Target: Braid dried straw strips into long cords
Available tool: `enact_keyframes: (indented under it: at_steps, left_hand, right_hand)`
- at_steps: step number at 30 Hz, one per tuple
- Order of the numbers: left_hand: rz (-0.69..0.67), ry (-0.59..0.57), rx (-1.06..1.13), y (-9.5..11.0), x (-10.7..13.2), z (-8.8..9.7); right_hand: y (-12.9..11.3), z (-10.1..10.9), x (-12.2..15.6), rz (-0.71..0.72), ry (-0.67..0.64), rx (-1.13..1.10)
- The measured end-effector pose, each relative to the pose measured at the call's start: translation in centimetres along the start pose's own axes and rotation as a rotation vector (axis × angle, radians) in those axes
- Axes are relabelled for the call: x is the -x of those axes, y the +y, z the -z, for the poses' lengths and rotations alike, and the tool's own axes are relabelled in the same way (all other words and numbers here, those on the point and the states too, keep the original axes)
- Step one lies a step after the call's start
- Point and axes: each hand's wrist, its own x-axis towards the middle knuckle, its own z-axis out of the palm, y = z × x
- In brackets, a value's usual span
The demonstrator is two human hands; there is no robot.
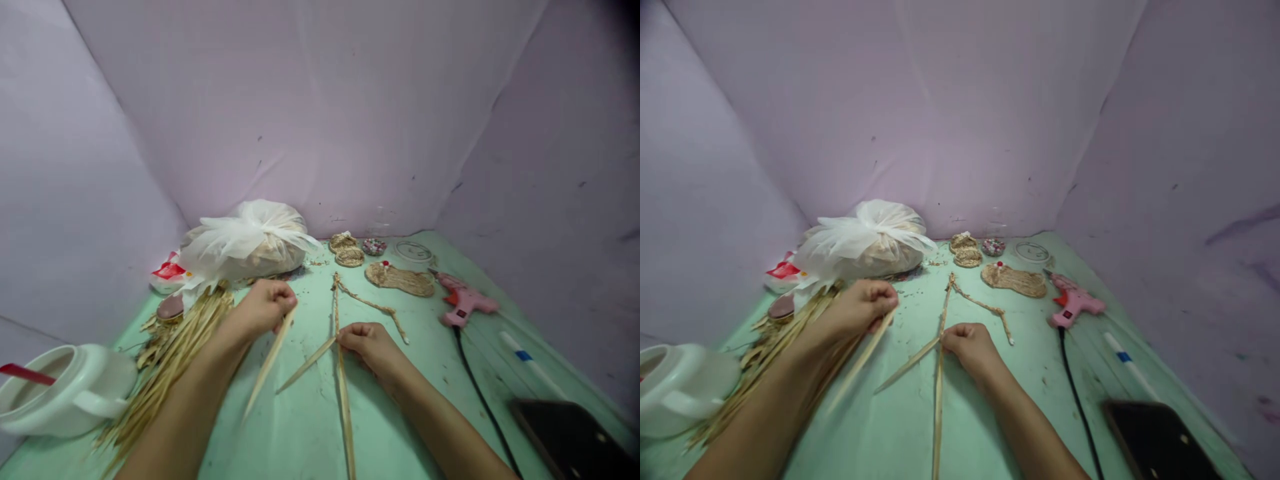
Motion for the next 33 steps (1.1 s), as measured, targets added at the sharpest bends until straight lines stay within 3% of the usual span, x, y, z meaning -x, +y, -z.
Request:
enact_keyframes:
  at_steps: [3,8,13,20,28,33]
  left_hand:
    - [0.026,-0.208,0.074,0.3,-0.1,-3.4]
    - [-0.041,-0.08,0.083,-0.9,-1.0,-6.6]
    - [0.046,-0.11,0.154,-1.6,-1.6,-7.2]
    - [0.179,-0.149,0.186,-1.0,-1.3,-7.4]
    - [0.364,-0.185,0.442,-0.4,-0.9,-8.3]
    - [0.391,-0.089,0.475,-0.6,-0.7,-8.9]
  right_hand:
    - [0.1,0.1,0.0,0.023,-0.009,-0.016]
    - [0.3,0.2,-0.1,0.023,-0.025,-0.051]
    - [-0.2,0.2,0.1,0.009,-0.036,-0.073]
    - [-0.1,0.1,-0.1,0.024,-0.053,-0.077]
    - [0.3,0.1,-0.4,0.048,-0.068,-0.105]
    - [0.0,0.2,-0.2,-0.013,-0.056,-0.103]
